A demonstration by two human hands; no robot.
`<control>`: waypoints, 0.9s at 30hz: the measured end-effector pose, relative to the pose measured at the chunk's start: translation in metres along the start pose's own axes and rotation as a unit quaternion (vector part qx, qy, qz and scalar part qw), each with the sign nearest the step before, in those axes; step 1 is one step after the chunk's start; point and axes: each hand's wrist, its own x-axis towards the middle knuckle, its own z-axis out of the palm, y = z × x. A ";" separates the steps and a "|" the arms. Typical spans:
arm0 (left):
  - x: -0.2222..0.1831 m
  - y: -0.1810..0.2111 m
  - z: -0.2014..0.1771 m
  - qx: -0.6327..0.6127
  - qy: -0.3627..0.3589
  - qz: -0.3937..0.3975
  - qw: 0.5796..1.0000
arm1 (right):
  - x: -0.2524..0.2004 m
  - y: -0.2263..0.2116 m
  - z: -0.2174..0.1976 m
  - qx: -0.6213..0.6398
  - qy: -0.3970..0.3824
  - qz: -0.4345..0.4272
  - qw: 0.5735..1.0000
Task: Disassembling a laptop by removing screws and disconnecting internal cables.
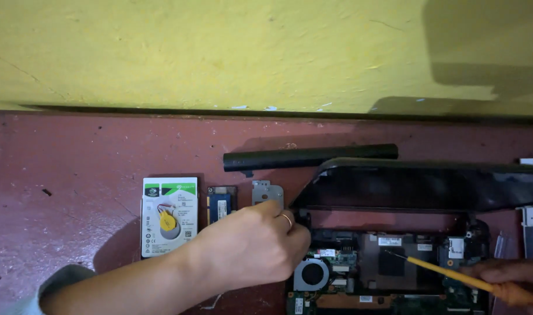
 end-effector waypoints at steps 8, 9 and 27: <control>-0.002 -0.004 0.009 0.034 0.031 0.015 0.999 | 0.061 -0.064 0.047 -0.038 0.000 -0.016 0.999; -0.003 -0.004 0.009 0.033 0.031 0.016 0.999 | 0.097 -0.099 0.065 -0.037 0.002 -0.015 0.999; -0.021 0.001 0.013 0.020 0.100 -0.031 0.994 | 0.263 -0.213 0.222 -0.256 0.351 -0.099 0.895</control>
